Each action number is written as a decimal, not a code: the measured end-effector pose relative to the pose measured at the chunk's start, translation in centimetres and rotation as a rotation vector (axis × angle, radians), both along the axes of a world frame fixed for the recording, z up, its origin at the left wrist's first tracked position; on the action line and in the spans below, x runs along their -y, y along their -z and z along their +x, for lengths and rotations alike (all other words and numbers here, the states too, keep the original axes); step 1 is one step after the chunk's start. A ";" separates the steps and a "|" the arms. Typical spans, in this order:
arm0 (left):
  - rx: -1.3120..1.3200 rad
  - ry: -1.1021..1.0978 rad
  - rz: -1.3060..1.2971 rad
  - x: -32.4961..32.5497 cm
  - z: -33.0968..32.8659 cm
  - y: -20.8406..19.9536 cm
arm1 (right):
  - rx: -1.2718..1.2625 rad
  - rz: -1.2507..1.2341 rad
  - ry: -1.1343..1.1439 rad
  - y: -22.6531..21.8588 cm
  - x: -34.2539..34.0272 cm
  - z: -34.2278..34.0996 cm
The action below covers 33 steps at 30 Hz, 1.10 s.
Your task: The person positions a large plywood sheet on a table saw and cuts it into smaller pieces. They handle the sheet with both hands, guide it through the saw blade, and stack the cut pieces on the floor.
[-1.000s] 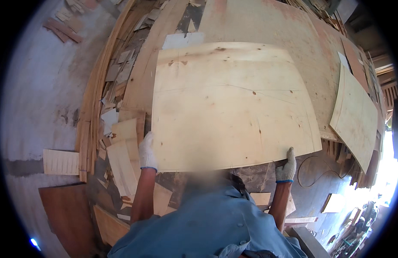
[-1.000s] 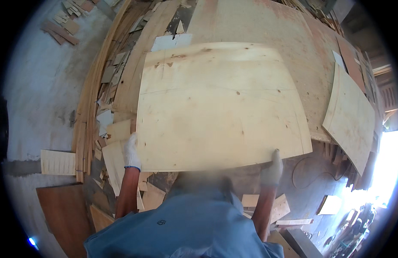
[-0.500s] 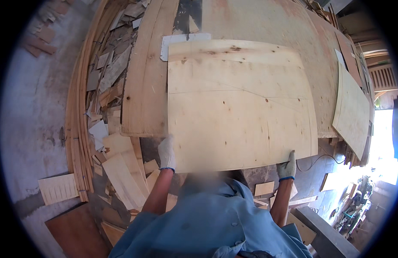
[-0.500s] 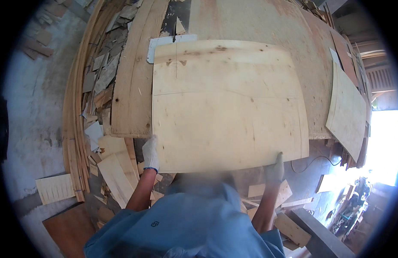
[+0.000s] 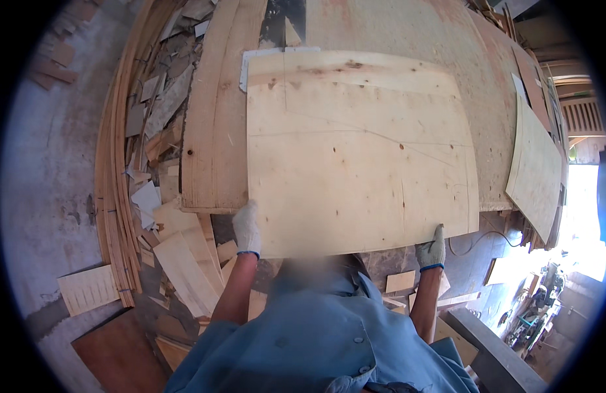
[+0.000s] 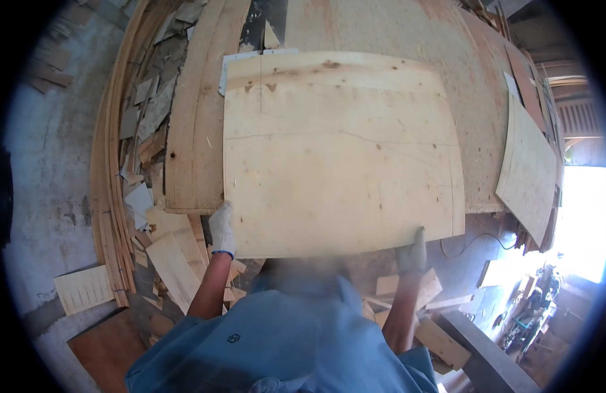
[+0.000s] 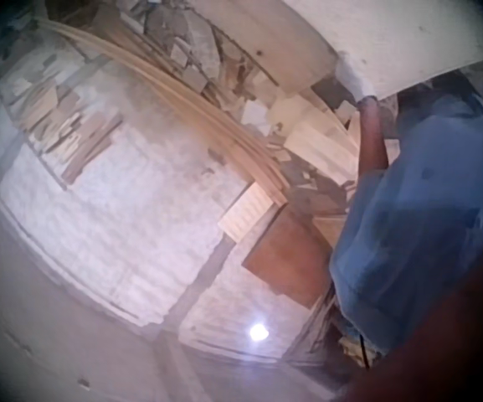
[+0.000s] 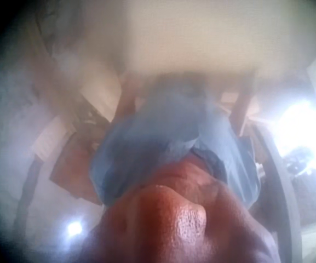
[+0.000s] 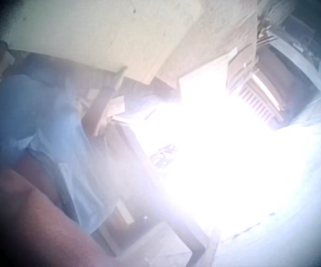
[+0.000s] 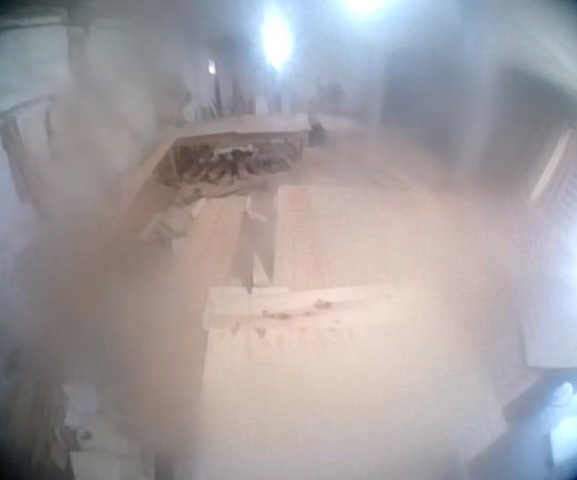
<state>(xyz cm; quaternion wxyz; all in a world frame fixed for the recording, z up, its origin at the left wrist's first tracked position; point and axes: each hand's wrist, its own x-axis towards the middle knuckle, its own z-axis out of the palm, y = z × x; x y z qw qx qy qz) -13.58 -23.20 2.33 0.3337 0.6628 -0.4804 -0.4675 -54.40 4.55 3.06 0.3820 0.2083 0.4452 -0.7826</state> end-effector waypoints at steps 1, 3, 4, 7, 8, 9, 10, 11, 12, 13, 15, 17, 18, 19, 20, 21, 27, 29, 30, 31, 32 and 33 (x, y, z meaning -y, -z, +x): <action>-0.005 0.004 0.000 0.1 0.2 0.4 | 0.019 -0.012 -0.008 -0.1 -0.1 0.0; -0.013 0.012 0.000 0.5 0.3 1.0 | 0.044 0.007 0.043 -0.4 0.5 0.2; -0.015 0.014 0.026 0.7 0.4 1.3 | 0.057 0.016 0.068 -0.5 0.7 0.2; -0.025 0.039 0.128 1.0 1.0 1.4 | -0.003 -0.023 -0.008 0.3 0.0 0.0; -0.029 0.058 0.178 1.4 0.8 0.5 | 0.013 -0.005 0.000 -0.2 0.4 0.1; -0.034 0.076 0.229 1.6 0.7 -0.2 | 0.028 0.012 0.008 -0.8 0.9 0.4; -0.019 0.080 0.202 1.7 0.5 -0.5 | 0.044 0.029 0.016 -1.2 1.3 0.6; -0.004 0.081 0.173 1.7 0.2 -0.8 | 0.031 0.057 0.019 -1.3 1.6 0.8; 0.011 0.082 0.143 1.8 0.1 -1.0 | 0.018 0.084 0.021 -1.4 1.9 0.9; 0.005 0.083 0.141 1.8 0.2 -0.8 | 0.006 0.112 0.024 -1.4 2.1 0.9; -0.010 0.078 0.131 1.7 0.8 -0.5 | -0.511 0.375 -0.351 2.8 -1.1 -0.6; -0.076 0.015 0.230 2.3 -0.3 -2.0 | -0.502 0.353 -0.344 3.7 -1.6 -0.7; -0.108 -0.025 0.281 2.3 -0.6 -2.5 | -0.233 0.198 -0.163 1.4 0.4 0.1; -0.126 -0.038 0.221 2.3 -0.7 -2.1 | 0.034 0.043 0.024 -0.6 1.8 0.7; -0.143 -0.050 0.162 2.1 -0.7 -1.5 | 0.021 0.052 0.026 -1.3 2.3 0.8; -0.160 -0.061 0.102 2.1 -0.6 -1.0 | 0.009 0.061 0.029 -1.8 2.6 1.0; -0.074 0.070 0.116 3.8 0.1 0.4 | 0.029 0.015 0.033 -0.2 2.8 0.0; -0.087 0.061 0.151 4.6 -0.3 -0.1 | -0.007 0.007 0.002 0.5 2.7 -0.3; -0.094 0.056 0.168 5.0 -0.6 -0.4 | -0.047 0.012 -0.030 0.9 2.7 -0.5; -0.045 0.103 0.181 5.4 -0.5 -0.3 | -0.087 0.017 -0.061 1.2 2.5 -0.7; 0.006 0.147 0.190 5.9 0.0 -0.1 | -0.039 0.003 -0.021 0.9 3.3 -0.6; 0.053 0.193 0.200 6.4 0.3 0.3 | 0.005 -0.010 0.020 0.0 4.5 -0.3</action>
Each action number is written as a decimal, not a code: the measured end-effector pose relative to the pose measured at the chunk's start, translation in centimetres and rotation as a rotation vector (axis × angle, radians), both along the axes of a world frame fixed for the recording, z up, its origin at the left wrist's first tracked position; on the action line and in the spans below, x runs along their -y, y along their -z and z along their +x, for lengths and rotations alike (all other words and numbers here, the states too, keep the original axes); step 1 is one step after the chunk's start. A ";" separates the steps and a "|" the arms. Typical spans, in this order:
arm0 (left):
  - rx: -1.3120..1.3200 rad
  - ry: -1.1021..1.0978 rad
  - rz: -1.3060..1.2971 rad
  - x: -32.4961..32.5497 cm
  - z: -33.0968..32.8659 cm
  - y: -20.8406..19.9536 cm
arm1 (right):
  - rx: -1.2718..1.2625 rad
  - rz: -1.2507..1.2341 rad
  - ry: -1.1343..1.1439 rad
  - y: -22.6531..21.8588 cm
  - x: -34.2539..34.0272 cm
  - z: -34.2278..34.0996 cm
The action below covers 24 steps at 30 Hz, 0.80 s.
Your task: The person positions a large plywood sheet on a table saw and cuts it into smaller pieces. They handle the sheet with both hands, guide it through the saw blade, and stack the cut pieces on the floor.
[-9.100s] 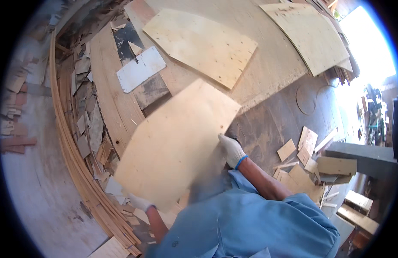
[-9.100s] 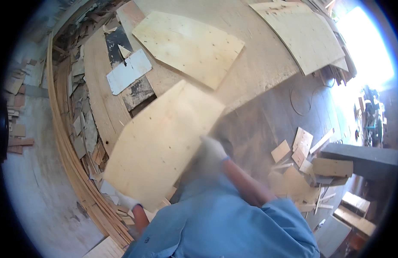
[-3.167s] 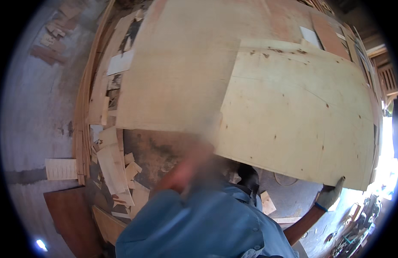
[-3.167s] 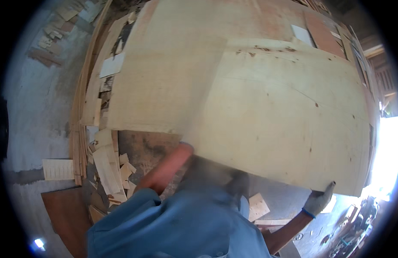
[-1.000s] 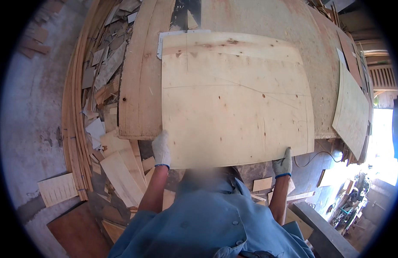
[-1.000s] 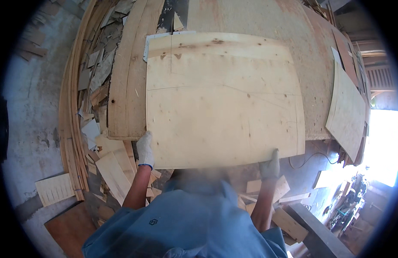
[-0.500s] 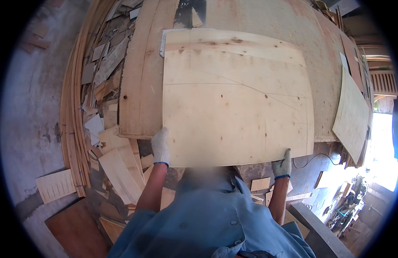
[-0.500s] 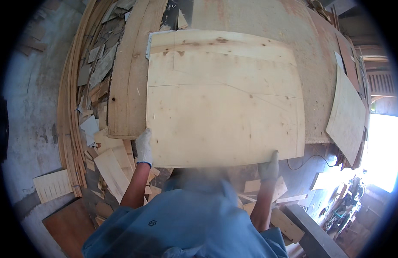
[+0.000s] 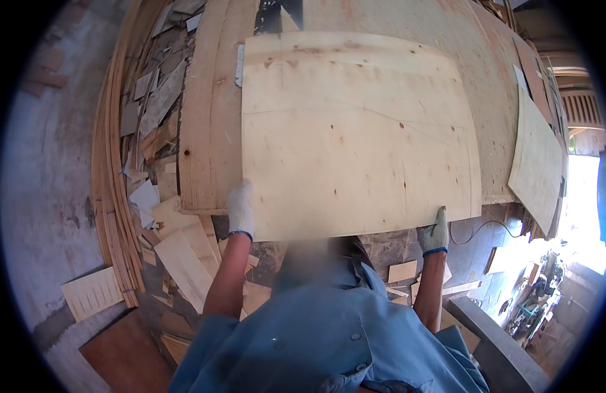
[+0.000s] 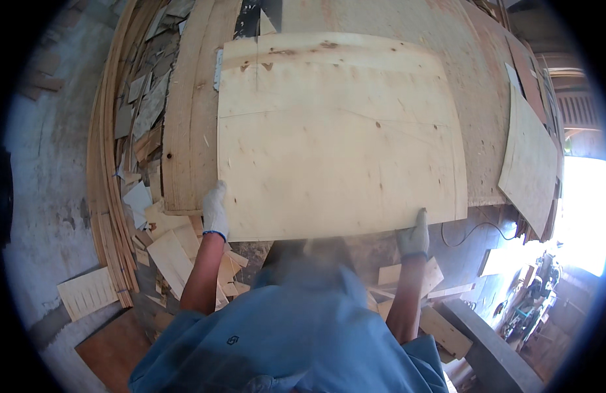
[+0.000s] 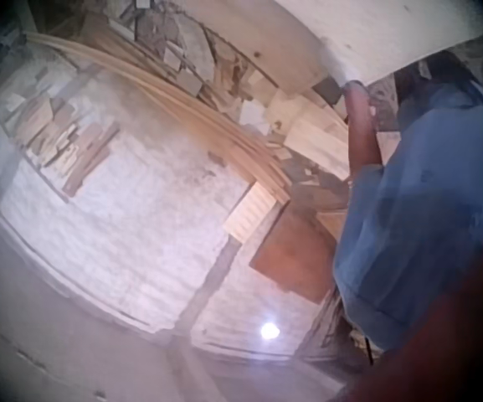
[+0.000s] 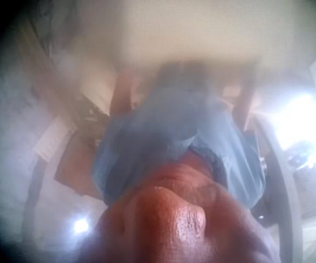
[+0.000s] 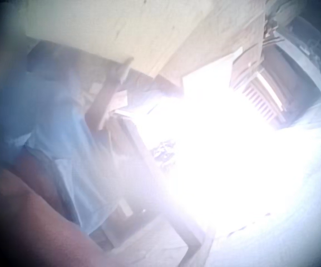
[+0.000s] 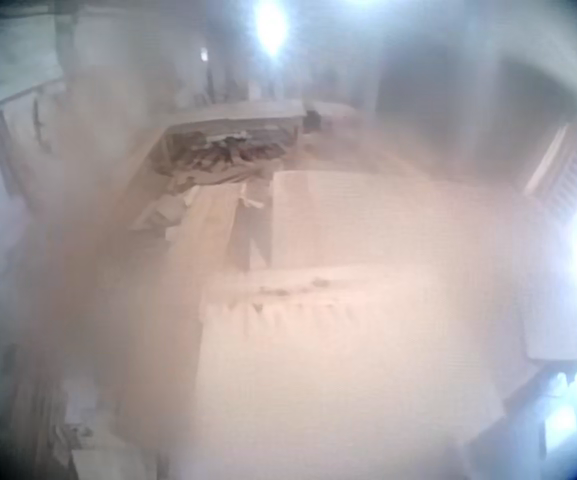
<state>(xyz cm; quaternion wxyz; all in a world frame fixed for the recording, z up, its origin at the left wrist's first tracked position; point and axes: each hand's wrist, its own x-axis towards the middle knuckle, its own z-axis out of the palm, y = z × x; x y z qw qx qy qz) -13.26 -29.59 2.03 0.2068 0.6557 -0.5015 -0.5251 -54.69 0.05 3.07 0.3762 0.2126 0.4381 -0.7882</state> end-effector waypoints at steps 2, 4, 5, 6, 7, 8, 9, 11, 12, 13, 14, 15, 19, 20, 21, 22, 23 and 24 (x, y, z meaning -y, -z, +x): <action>-0.073 -0.029 -0.002 1.0 0.3 2.1 | -0.270 0.172 -0.148 0.5 0.0 -0.4; -0.131 -0.031 0.028 2.2 0.1 2.7 | -0.596 0.360 -0.344 2.4 -0.8 -1.5; -0.148 -0.028 0.056 2.7 0.2 2.6 | -0.606 0.357 -0.359 2.6 -0.5 -1.7; -0.167 -0.027 0.085 2.9 0.1 2.2 | -0.317 0.166 -0.197 0.8 1.3 -1.2; -0.163 0.000 0.073 3.0 0.1 1.8 | -0.028 -0.024 -0.036 -0.2 2.3 -0.9; -0.160 0.030 0.061 3.1 0.0 1.0 | -0.016 -0.020 -0.021 -0.3 2.2 -1.0; -0.157 0.060 0.048 3.1 -0.1 0.5 | -0.004 -0.015 -0.007 -0.3 2.0 -1.2; 0.130 0.286 -0.112 2.8 0.9 1.4 | 0.018 -0.017 0.014 -0.4 2.1 -1.2; 0.162 0.289 -0.116 2.2 1.6 1.6 | 0.027 -0.024 0.021 -0.6 2.3 -1.2; 0.193 0.292 -0.118 1.5 2.3 1.9 | 0.036 -0.031 0.028 -0.8 2.4 -1.1; 0.109 0.195 -0.046 0.2 2.2 0.6 | 0.038 -0.023 0.028 -0.7 2.3 -1.2; 0.026 0.094 0.025 -1.1 2.3 -0.3 | 0.041 -0.016 0.025 -0.8 2.2 -1.2; -0.106 -0.095 -0.038 -4.1 2.4 -0.2 | 0.027 0.025 0.026 0.3 1.9 -1.7; -0.154 -0.129 -0.022 -3.9 2.2 -0.1 | 0.030 0.018 0.034 0.5 2.1 -1.8; -0.203 -0.161 -0.006 -3.7 1.9 -0.1 | 0.033 0.010 0.043 0.8 2.3 -1.8; -0.215 -0.170 -0.017 -3.5 1.8 -0.1 | 0.036 0.002 0.052 1.0 2.6 -1.8; -0.228 -0.180 -0.025 -3.4 1.4 -0.7 | 0.022 0.000 0.019 1.3 2.5 -2.1; -0.240 -0.189 -0.033 -3.3 1.0 -1.1 | 0.008 -0.001 -0.013 1.6 2.3 -2.4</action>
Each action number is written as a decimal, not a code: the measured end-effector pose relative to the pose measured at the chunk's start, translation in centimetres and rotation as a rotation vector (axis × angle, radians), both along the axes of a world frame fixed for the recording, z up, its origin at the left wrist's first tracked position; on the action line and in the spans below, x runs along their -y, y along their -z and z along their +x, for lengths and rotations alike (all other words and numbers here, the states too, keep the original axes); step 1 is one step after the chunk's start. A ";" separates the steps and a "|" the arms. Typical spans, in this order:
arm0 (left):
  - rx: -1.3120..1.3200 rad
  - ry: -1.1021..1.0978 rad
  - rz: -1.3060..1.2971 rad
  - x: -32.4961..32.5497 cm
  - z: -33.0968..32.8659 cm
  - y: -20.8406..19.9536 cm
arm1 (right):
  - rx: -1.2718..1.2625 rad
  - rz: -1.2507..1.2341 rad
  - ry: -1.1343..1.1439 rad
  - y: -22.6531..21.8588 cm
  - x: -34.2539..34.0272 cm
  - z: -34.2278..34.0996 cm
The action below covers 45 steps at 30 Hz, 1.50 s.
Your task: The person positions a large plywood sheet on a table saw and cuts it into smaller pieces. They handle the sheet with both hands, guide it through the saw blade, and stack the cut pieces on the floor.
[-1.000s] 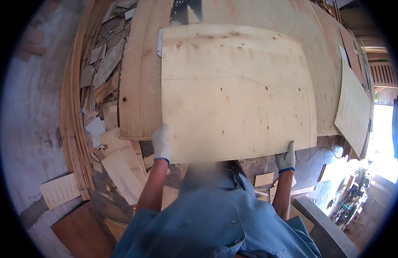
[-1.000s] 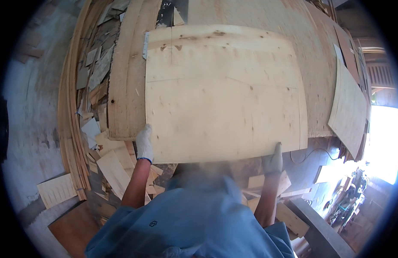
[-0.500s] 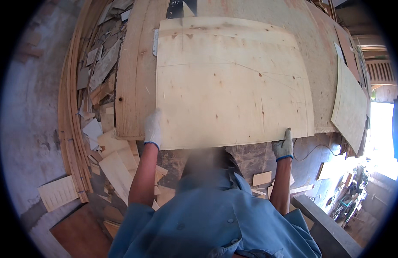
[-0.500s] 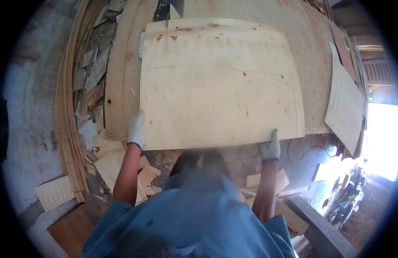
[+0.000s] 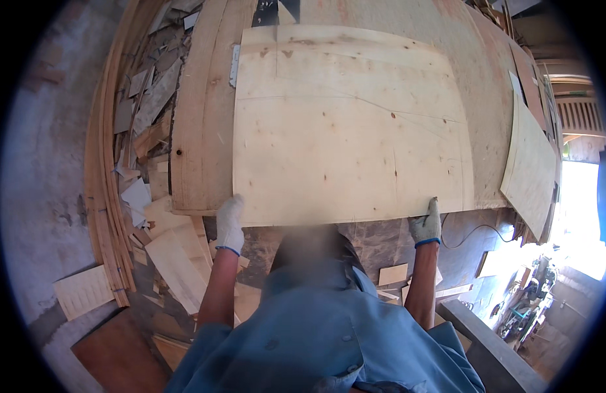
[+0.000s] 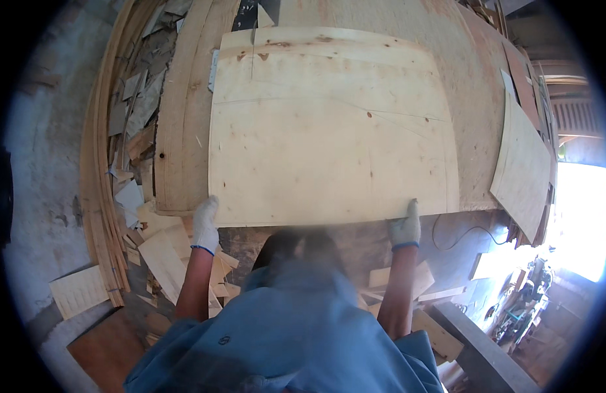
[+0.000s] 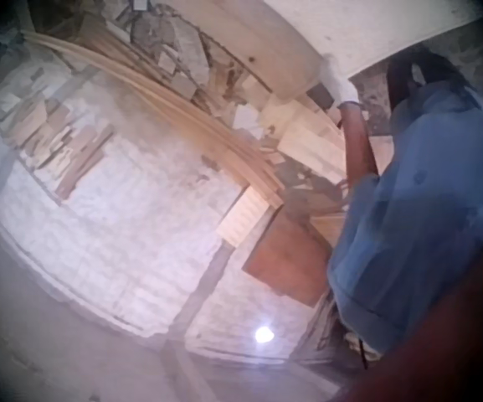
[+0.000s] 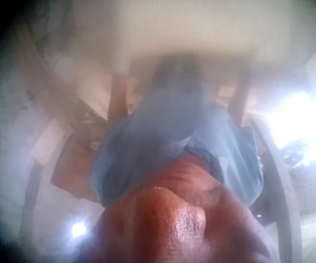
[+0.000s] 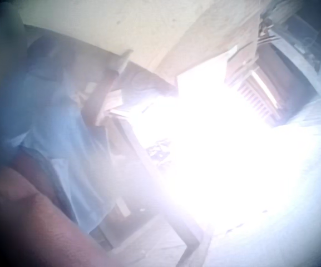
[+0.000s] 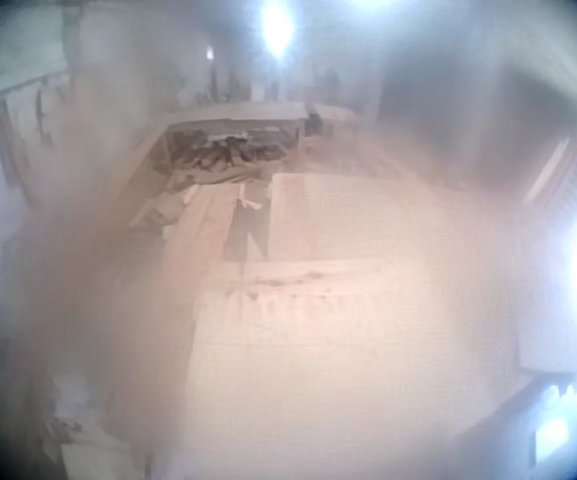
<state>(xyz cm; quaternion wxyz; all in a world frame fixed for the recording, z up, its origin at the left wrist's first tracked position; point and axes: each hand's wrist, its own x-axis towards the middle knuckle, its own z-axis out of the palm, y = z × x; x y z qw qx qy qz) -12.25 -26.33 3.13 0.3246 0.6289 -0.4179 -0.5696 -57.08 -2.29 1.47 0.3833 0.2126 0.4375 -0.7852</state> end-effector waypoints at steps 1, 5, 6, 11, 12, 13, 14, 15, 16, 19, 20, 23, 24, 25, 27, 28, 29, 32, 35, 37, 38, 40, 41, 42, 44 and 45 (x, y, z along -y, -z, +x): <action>0.008 0.029 0.030 0.3 -0.2 0.0 | -0.013 -0.002 -0.032 0.2 -0.2 -0.4; -0.021 0.078 0.091 2.3 0.3 1.1 | 0.015 -0.019 -0.027 -0.9 2.1 -0.3; -0.047 0.073 0.094 2.7 0.1 1.4 | 0.006 -0.003 -0.016 -1.8 3.3 0.2; -0.076 0.048 0.212 4.6 -1.1 1.0 | 0.019 -0.037 0.033 0.3 4.1 -1.6; -0.069 0.050 0.282 5.0 -1.1 0.7 | 0.010 -0.016 0.034 0.4 4.4 -1.5; -0.060 0.027 0.259 5.2 -1.2 1.3 | 0.000 0.005 0.036 0.4 4.7 -1.5; -0.050 0.005 0.236 5.3 -1.5 1.5 | 0.004 0.005 0.045 0.3 4.9 -1.4; -0.041 -0.017 0.213 5.3 -1.6 1.8 | 0.007 0.004 0.055 0.2 5.2 -1.4; -0.038 -0.012 0.250 5.3 -1.5 1.8 | 0.009 0.003 0.064 0.2 5.3 -1.5; -0.002 0.039 0.176 5.1 -1.5 1.0 | -0.035 -0.070 -0.031 0.9 4.0 -1.9; 0.031 0.055 0.018 4.3 -0.6 2.9 | -0.025 -0.063 -0.036 0.6 4.1 -1.7; 0.025 0.037 -0.048 1.6 0.2 2.6 | -0.301 0.160 -0.180 1.0 0.4 -0.3; 0.006 0.016 -0.004 0.5 0.4 1.7 | -0.593 0.361 -0.341 3.7 -3.5 -0.5; 0.067 0.037 -0.001 -1.4 1.3 1.0 | -0.621 0.382 -0.379 4.1 -4.5 0.2; 0.180 0.102 0.004 -4.3 2.9 0.3 | -0.425 0.272 -0.289 1.5 -5.4 3.2; 0.108 0.073 0.022 -4.7 3.4 0.1 | -0.196 0.138 -0.173 -0.4 -4.9 4.6; 0.036 0.048 0.039 -5.1 3.8 -0.1 | -0.144 0.123 -0.148 -0.7 -5.1 5.0; 0.029 0.065 0.037 -4.3 3.8 -0.2 | -0.254 0.182 -0.222 -0.5 -5.2 5.3; 0.111 0.101 0.038 -2.0 2.6 -0.1 | -0.782 0.406 -0.516 2.6 -5.0 3.9; 0.141 0.105 -0.012 -0.9 2.4 1.0 | -0.782 0.412 -0.521 3.3 -4.1 2.7; 0.148 0.096 -0.071 -0.6 2.9 2.8 | -0.682 0.364 -0.476 2.8 -2.8 2.5; 0.136 0.064 -0.103 0.5 2.7 4.3 | -0.393 0.221 -0.313 0.3 0.4 2.6; 0.119 0.047 -0.076 1.4 2.3 4.4 | -0.203 0.121 -0.196 -0.6 1.5 2.6; 0.102 0.030 -0.049 2.1 2.0 4.5 | -0.152 0.079 -0.155 -0.3 1.7 2.2; -0.001 0.063 0.049 3.2 1.7 4.1 | -0.050 -0.004 -0.075 0.4 1.8 1.3; -0.051 0.079 0.098 3.6 1.7 3.9 | -0.034 -0.015 -0.059 0.5 1.9 1.1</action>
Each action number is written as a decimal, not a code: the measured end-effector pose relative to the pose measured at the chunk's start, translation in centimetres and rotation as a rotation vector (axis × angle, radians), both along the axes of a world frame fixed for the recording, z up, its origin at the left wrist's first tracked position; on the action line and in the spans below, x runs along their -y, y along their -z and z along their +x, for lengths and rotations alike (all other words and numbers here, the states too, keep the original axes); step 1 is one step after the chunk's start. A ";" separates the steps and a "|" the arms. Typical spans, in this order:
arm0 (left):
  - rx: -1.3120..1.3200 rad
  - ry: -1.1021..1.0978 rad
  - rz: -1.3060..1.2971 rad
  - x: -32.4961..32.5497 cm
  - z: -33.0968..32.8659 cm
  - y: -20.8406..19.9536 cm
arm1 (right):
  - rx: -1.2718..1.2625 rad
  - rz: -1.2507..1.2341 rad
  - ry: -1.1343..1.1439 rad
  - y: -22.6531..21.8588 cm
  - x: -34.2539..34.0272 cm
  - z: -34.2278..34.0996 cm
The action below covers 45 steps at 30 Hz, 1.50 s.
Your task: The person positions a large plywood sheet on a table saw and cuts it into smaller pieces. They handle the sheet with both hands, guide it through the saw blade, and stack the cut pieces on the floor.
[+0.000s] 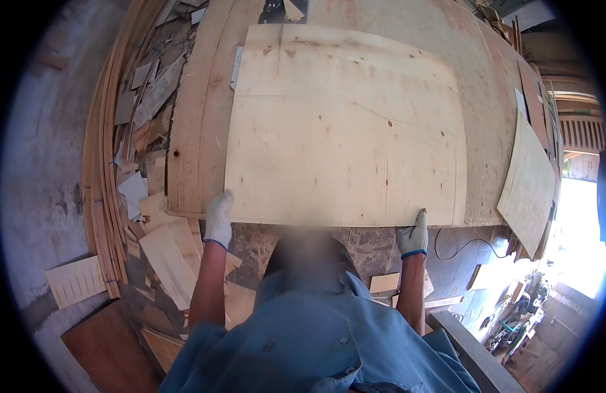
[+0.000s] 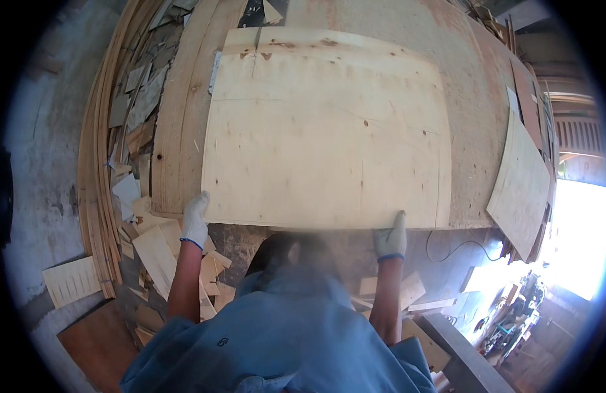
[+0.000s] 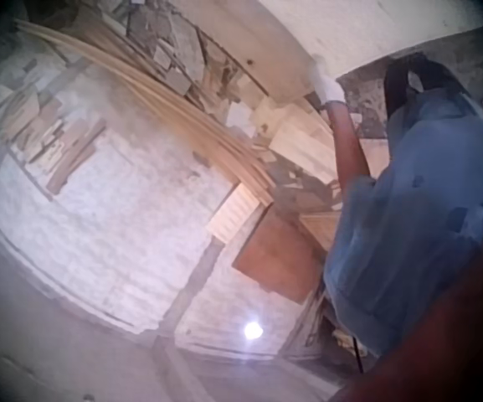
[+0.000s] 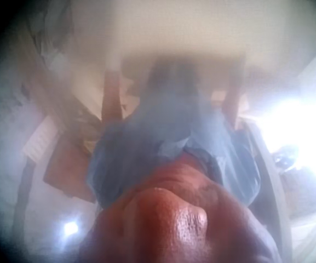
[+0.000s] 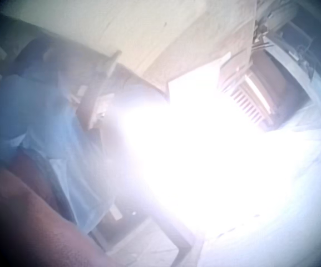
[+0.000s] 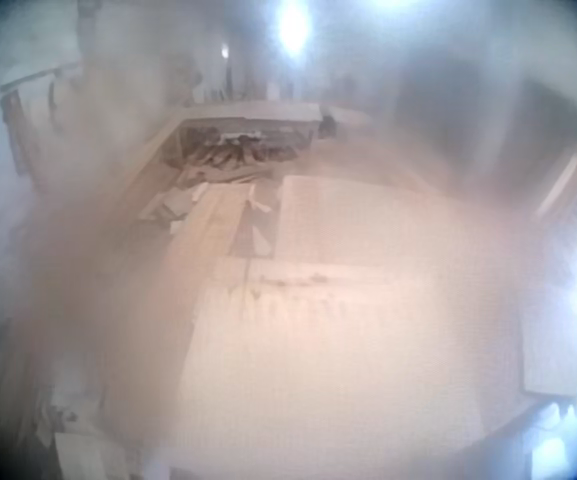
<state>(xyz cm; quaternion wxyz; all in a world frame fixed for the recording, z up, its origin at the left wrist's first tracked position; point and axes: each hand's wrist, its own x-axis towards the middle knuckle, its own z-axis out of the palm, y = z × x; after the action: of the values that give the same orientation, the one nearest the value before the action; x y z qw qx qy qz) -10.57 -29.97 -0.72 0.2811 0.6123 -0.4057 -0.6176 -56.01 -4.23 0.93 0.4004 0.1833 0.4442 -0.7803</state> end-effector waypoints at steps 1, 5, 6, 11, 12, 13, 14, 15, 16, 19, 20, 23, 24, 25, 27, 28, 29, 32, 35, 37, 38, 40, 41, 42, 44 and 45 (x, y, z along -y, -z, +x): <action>0.022 0.003 -0.011 0.4 0.3 1.0 | 0.016 -0.011 0.015 0.1 0.2 -0.3; -0.004 -0.095 0.137 1.2 -0.2 1.2 | -0.018 0.013 -0.008 0.9 0.5 -0.8; -0.041 -0.144 0.221 1.4 -0.9 -0.3 | 0.007 0.003 0.007 0.4 0.9 -0.5; -0.103 -0.105 0.243 1.8 -1.7 -2.9 | 0.061 0.022 0.076 -0.4 2.0 -0.4; -0.123 -0.074 0.219 1.8 -1.7 -3.2 | 0.057 0.019 0.075 -0.3 2.1 -0.5; -0.121 -0.077 0.224 1.9 -1.8 -3.2 | 0.052 0.017 0.074 -0.3 2.3 -0.7; -0.120 -0.082 0.228 2.0 -2.0 -3.4 | 0.048 0.013 0.072 -0.4 2.5 -0.7; -0.118 -0.086 0.232 2.1 -2.2 -3.6 | -0.003 0.032 0.031 -0.5 2.7 -0.6; -0.092 -0.096 0.240 2.1 -2.3 -3.9 | -0.054 0.052 -0.009 -0.6 2.8 -0.5; -0.048 -0.110 0.236 2.4 -2.8 -4.4 | 0.002 0.029 0.038 -0.4 3.0 -0.6; -0.054 -0.109 0.211 2.4 -2.7 -3.8 | 0.056 0.005 0.080 -0.4 3.3 -0.6; -0.090 -0.057 0.140 2.6 -2.3 -3.0 | 0.003 0.029 0.087 -1.0 3.7 -0.4; -0.104 -0.031 0.118 2.7 -2.3 -3.1 | 0.002 0.023 0.083 -0.6 3.6 -0.6; -0.110 -0.029 0.080 2.8 -2.1 -2.4 | 0.001 0.017 0.079 0.0 3.4 -1.0; -0.122 -0.031 0.001 3.0 -2.0 -1.6 | -0.010 0.024 0.069 -0.2 3.6 -0.8; -0.135 -0.057 0.046 2.9 -1.6 -1.3 | -0.020 0.039 0.066 -0.5 3.6 -0.7; -0.151 -0.080 0.091 3.0 -1.9 -2.0 | -0.032 0.054 0.066 -0.9 3.8 -0.5; -0.152 -0.057 0.142 3.8 -2.4 -2.2 | -0.063 0.063 0.068 -2.0 4.9 0.0; -0.189 -0.042 0.123 4.4 -2.6 -1.6 | -0.038 0.023 0.080 -0.8 5.0 -0.5; -0.162 -0.062 0.121 4.9 -2.4 -1.3 | -0.045 0.055 0.058 -0.8 5.7 -0.6; -0.122 -0.076 0.133 5.2 -2.6 -1.4 | -0.055 0.070 0.050 -1.2 6.1 -0.7; -0.111 -0.062 0.115 6.0 -3.0 -1.0 | -0.083 0.092 0.057 -1.1 6.7 -0.5; -0.137 -0.039 0.085 6.5 -2.7 -0.7 | -0.094 0.103 0.056 -1.1 6.9 -0.4; -0.164 -0.017 0.055 6.9 -2.5 -0.4 | -0.109 0.099 0.021 -1.0 7.0 -0.5; -0.167 -0.026 0.061 7.3 -2.5 0.0 | -0.139 0.088 -0.049 -0.3 6.9 -1.3; -0.170 -0.026 0.063 7.5 -2.9 -0.4 | -0.283 0.165 -0.130 0.8 6.3 -2.0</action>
<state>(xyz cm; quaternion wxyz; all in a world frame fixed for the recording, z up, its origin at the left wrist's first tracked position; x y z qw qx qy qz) -13.44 -37.52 -0.29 0.3029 0.5716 -0.3528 -0.6761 -57.96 -10.58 0.10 0.3672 0.0747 0.5695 -0.7316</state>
